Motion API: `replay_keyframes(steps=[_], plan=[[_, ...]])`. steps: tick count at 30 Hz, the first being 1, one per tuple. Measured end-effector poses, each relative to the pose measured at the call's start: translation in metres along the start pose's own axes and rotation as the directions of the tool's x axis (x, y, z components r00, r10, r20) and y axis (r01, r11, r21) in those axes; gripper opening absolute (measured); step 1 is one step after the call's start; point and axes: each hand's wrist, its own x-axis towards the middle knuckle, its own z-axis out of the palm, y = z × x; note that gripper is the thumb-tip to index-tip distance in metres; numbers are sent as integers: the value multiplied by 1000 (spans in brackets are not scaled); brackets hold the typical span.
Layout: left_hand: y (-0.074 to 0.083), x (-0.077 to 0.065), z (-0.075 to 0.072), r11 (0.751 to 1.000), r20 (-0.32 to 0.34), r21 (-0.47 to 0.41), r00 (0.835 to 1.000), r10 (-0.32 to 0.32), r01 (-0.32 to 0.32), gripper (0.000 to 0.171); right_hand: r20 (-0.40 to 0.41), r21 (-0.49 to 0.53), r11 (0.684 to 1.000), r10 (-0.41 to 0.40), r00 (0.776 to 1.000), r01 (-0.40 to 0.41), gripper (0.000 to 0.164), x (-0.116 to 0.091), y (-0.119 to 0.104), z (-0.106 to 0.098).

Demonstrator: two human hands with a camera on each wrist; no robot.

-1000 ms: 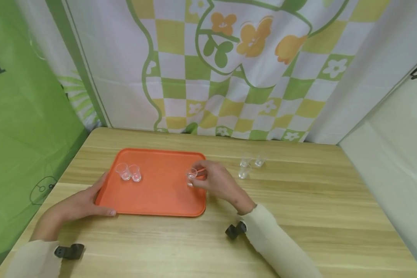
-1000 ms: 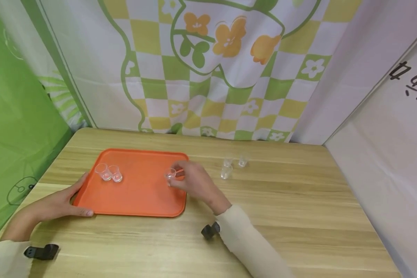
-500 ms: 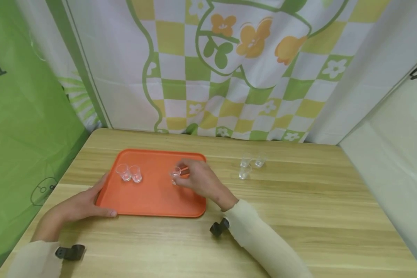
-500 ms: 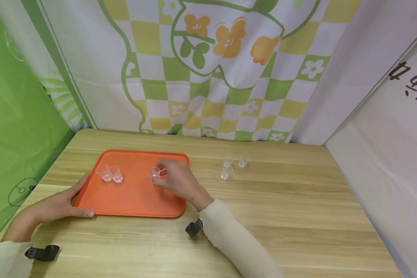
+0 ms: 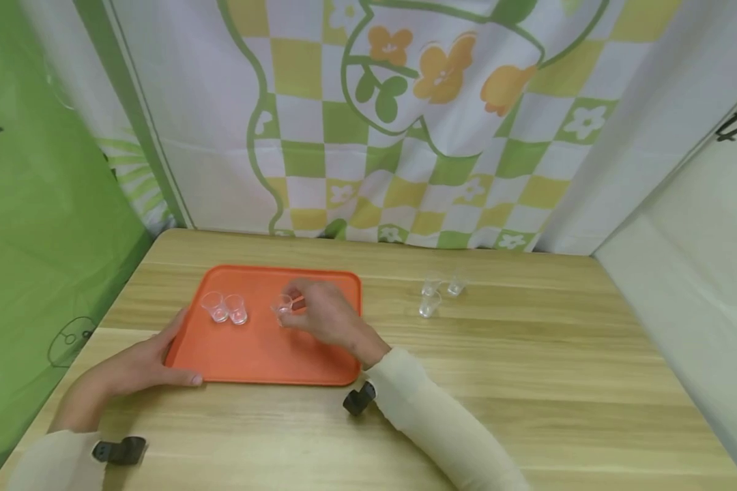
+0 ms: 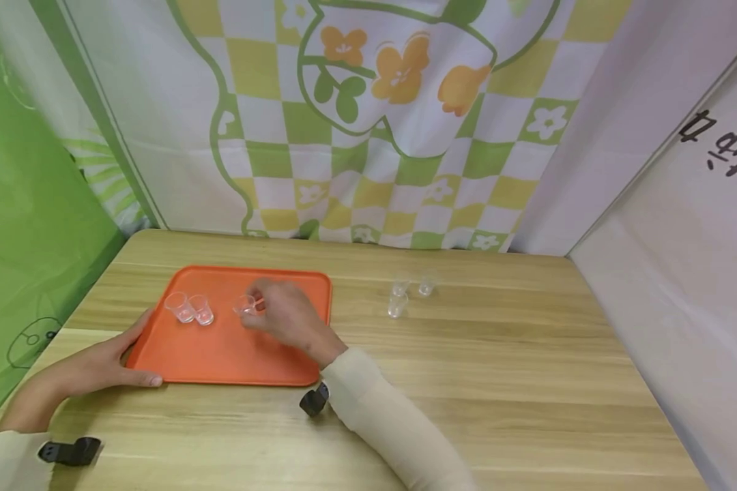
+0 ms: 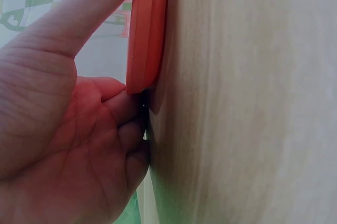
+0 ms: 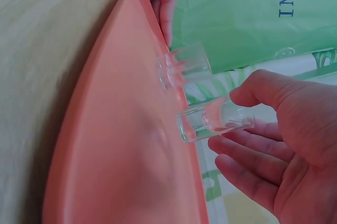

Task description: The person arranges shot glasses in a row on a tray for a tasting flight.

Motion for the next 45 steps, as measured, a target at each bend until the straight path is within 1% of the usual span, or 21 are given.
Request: replay_keyframes(steps=[8, 15, 18, 24, 29, 34, 39, 45], plan=[[1, -1, 0, 1000, 2, 5, 1000, -4, 4, 127, 32, -2, 1000, 8, 999, -8, 29, 10, -10, 13], [-3, -1, 0, 999, 1, 31, 1000, -14, 14, 127, 45, -14, 1000, 1, 999, 0, 32, 20, -18, 20], [-4, 0, 0, 1000, 4, 24, 1000, -12, 12, 127, 55, -25, 1000, -1, 998, 2, 32, 23, -18, 22], [-2, -1, -1, 1000, 3, 8, 1000, -10, 10, 127, 64, -12, 1000, 12, 998, -11, 32, 28, -18, 25], [-1, 0, 0, 1000, 6, 8, 1000, -12, 12, 126, 59, -40, 999, 12, 998, -10, 32, 32, -17, 28], [-2, 0, 1, 1000, 9, 11, 1000, -16, 16, 126, 59, -63, 998, 20, 998, -16, 32, 33, -15, 30], [-1, 0, 1, 1000, 5, 10, 1000, -13, 13, 126, 67, -47, 999, 28, 997, -25, 34, 33, -15, 30], [0, 0, 1, 1000, 5, 6, 1000, -6, 6, 126, 80, -47, 999, 20, 997, -17, 33, 33, -15, 30]])
